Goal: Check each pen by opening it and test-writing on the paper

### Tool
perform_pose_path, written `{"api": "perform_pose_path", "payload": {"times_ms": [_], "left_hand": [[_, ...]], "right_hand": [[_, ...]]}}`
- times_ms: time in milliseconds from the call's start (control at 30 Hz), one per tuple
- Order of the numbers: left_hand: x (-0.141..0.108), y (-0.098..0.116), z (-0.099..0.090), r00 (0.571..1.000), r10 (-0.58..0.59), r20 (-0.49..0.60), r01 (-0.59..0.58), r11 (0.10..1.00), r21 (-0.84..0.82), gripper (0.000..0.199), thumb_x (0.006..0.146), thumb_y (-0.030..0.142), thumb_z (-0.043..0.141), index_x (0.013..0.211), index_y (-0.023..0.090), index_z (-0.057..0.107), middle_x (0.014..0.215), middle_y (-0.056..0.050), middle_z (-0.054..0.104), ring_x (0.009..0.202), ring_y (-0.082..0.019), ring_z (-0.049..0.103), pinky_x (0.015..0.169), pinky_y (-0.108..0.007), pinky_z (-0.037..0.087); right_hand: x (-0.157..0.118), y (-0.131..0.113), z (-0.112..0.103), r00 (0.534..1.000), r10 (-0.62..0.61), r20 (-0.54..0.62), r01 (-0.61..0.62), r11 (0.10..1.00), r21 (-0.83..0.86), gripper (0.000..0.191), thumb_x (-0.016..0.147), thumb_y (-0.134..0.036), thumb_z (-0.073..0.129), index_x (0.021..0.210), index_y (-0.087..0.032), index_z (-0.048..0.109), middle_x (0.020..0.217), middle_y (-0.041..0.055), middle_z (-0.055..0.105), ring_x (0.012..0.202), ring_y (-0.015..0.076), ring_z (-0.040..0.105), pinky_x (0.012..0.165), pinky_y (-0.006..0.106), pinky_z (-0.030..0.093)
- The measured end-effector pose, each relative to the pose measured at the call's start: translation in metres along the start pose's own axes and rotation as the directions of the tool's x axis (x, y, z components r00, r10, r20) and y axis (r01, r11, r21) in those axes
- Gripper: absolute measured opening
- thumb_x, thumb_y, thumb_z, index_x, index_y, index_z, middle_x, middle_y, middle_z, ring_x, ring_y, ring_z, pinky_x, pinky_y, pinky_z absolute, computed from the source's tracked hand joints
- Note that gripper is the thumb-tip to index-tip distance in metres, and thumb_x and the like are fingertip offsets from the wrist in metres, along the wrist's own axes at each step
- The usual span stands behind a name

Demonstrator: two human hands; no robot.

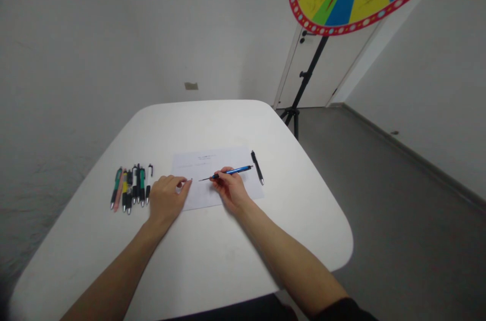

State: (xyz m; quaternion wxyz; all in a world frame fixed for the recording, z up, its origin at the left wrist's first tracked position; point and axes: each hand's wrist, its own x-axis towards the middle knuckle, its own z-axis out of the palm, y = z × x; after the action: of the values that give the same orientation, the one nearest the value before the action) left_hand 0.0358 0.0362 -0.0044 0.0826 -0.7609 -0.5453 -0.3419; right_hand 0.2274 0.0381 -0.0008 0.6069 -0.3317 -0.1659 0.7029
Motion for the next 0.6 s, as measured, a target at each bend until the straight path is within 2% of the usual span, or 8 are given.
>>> {"api": "perform_pose_path", "payload": {"times_ms": [100,167,333,600], "left_hand": [[0.0012,0.004,-0.0015,0.999,0.031,-0.011,-0.032,0.975,-0.218,0.017,0.092,0.031,0.057,0.086,0.019,0.068,0.074,-0.004,0.068,0.073,-0.02,0.057,0.072,-0.035,0.044],[0.0012,0.0066,-0.0014,0.998,0.064,0.001,-0.061,0.95,-0.306,0.016,0.092,0.031,0.058,0.089,0.019,0.068,0.076,-0.003,0.068,0.075,-0.019,0.058,0.072,-0.033,0.045],[0.0003,0.0095,0.0012,0.994,0.111,0.012,-0.101,0.935,-0.341,0.016,0.092,0.03,0.057,0.087,0.02,0.068,0.08,-0.005,0.07,0.078,-0.02,0.059,0.074,-0.035,0.046],[0.0014,0.0093,-0.0003,0.997,0.063,0.046,-0.041,0.925,-0.377,0.016,0.092,0.027,0.055,0.083,0.021,0.067,0.078,-0.005,0.069,0.079,-0.02,0.058,0.075,-0.035,0.046]], "right_hand": [[-0.0013,-0.0002,0.0009,1.0,0.006,0.005,-0.006,1.0,-0.02,0.027,0.064,-0.016,0.082,0.077,-0.021,0.058,0.073,-0.003,0.068,0.07,0.0132,0.068,0.06,0.022,0.052],[-0.0028,-0.0007,0.0017,1.0,0.009,0.019,-0.008,0.999,-0.034,0.028,0.064,-0.017,0.082,0.078,-0.022,0.058,0.074,-0.0031,0.069,0.072,0.0138,0.068,0.062,0.024,0.053],[-0.006,-0.0002,0.0041,0.999,0.02,0.036,-0.018,0.998,-0.054,0.03,0.063,-0.019,0.084,0.079,-0.021,0.059,0.075,-0.0024,0.07,0.074,0.0136,0.069,0.065,0.024,0.054],[-0.0045,0.002,0.0023,0.998,0.018,0.056,-0.016,0.999,-0.048,0.032,0.062,-0.018,0.085,0.079,-0.021,0.058,0.076,-0.0017,0.07,0.074,0.0144,0.069,0.066,0.026,0.055]]}}
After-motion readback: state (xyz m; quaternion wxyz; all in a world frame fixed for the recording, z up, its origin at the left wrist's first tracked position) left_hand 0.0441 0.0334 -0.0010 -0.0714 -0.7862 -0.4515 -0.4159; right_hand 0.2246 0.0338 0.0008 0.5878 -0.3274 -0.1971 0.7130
